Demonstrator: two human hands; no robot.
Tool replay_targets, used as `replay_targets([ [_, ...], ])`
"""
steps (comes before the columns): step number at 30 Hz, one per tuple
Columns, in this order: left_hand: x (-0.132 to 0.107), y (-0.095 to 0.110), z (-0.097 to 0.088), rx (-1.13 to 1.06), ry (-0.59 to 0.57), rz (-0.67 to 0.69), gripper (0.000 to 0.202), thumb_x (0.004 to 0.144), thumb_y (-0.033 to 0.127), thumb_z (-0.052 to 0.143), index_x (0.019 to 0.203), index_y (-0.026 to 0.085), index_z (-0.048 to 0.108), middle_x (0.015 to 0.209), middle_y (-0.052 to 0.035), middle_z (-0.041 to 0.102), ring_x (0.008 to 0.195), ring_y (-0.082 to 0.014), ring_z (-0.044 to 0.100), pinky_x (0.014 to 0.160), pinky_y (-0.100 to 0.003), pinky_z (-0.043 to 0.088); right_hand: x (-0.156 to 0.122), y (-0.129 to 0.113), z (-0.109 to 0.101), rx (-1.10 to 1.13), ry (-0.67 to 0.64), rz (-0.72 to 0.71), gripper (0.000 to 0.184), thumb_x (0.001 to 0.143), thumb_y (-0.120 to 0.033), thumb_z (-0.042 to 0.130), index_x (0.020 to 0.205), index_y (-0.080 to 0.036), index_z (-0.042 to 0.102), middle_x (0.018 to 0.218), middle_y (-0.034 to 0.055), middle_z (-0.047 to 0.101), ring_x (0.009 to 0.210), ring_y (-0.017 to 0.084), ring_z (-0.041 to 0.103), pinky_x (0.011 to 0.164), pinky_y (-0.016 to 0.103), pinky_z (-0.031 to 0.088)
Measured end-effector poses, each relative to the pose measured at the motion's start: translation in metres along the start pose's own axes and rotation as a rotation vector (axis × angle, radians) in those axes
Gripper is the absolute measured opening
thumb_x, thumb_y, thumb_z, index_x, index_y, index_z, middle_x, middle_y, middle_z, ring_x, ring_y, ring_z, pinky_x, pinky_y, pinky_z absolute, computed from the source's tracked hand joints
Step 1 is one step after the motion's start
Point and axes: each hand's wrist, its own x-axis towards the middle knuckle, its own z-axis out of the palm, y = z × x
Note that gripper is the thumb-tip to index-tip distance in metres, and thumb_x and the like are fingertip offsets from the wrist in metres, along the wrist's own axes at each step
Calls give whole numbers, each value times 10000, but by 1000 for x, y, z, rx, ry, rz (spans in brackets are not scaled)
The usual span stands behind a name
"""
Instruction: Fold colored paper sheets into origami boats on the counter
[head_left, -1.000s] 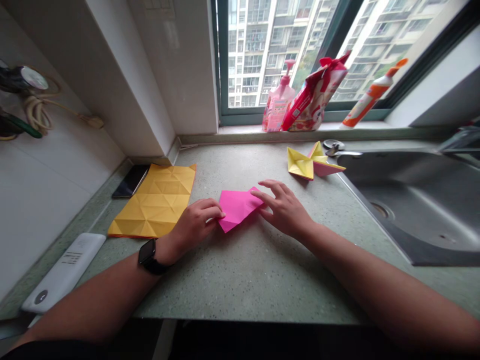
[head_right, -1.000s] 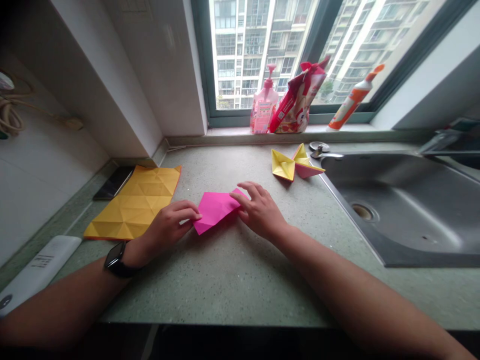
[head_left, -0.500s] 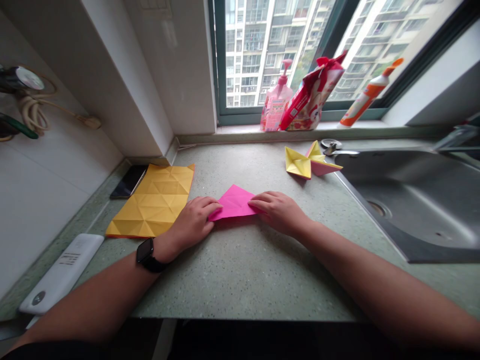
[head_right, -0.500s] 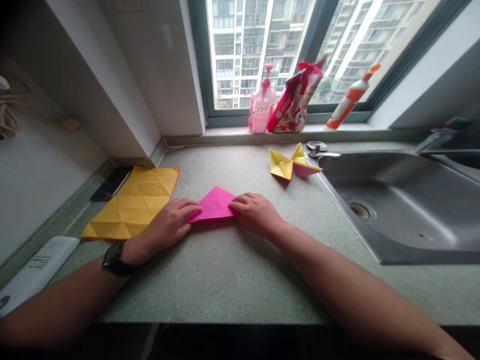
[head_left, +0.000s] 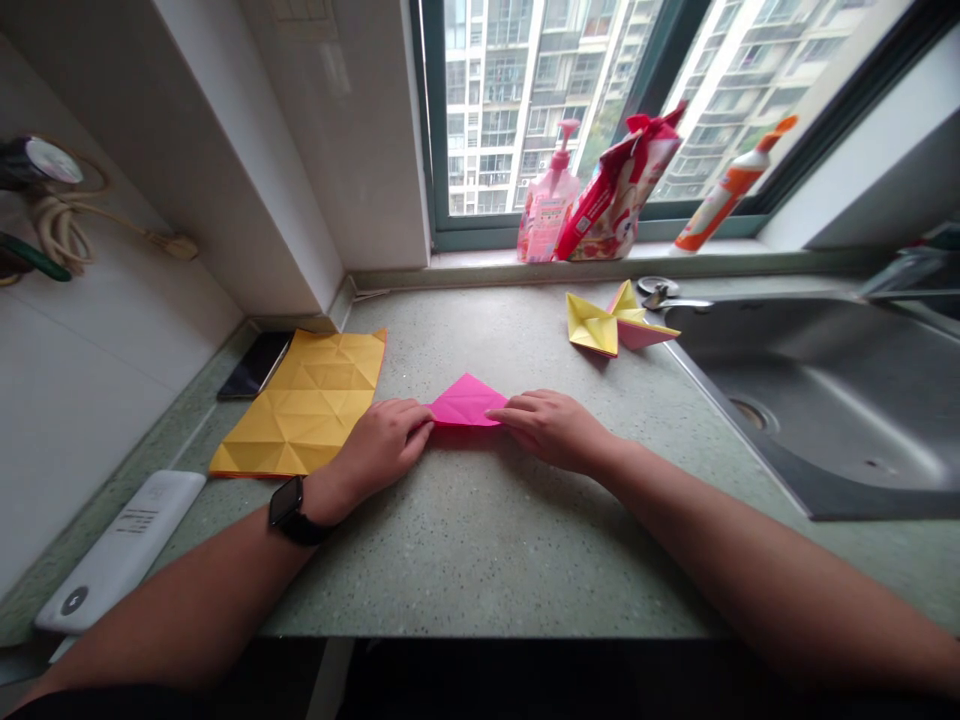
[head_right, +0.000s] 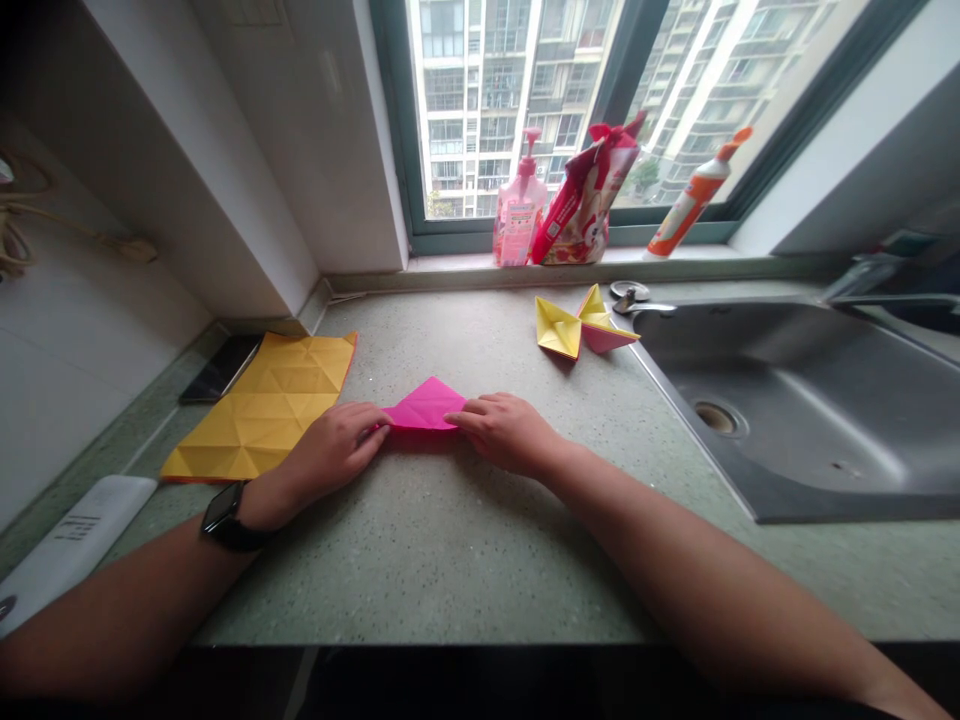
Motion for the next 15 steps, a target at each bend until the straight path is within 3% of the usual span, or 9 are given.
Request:
replay_targets([
  [5,0,-1,1,7,5,-46,219,1081,184,543,1002,176,747,991,-83,791,863,-234,711,833,-373,556,0,0,-1,-1,20,50,418,1014,-108,565,1379,-211,739,1020,76,834,867,197,750,819,331,552],
  [9,0,-3,2,3,9,-61,217,1085,169,530,1108,181,746,1062,-81,806,931,-244,740,868,-371,573,1,-1,-2,-7,11,111,432,1021,-119,556,1408,-208,726,998,75,840,842,200,757,813,336,544],
  [15,1,-9,7,20,42,-60,250,1090,193,521,1242,184,719,1090,-86,809,939,-241,760,891,-380,602,2,-1,-1,-17,-38,244,451,1026,-152,575,1454,-217,704,1205,115,843,977,252,803,840,367,589],
])
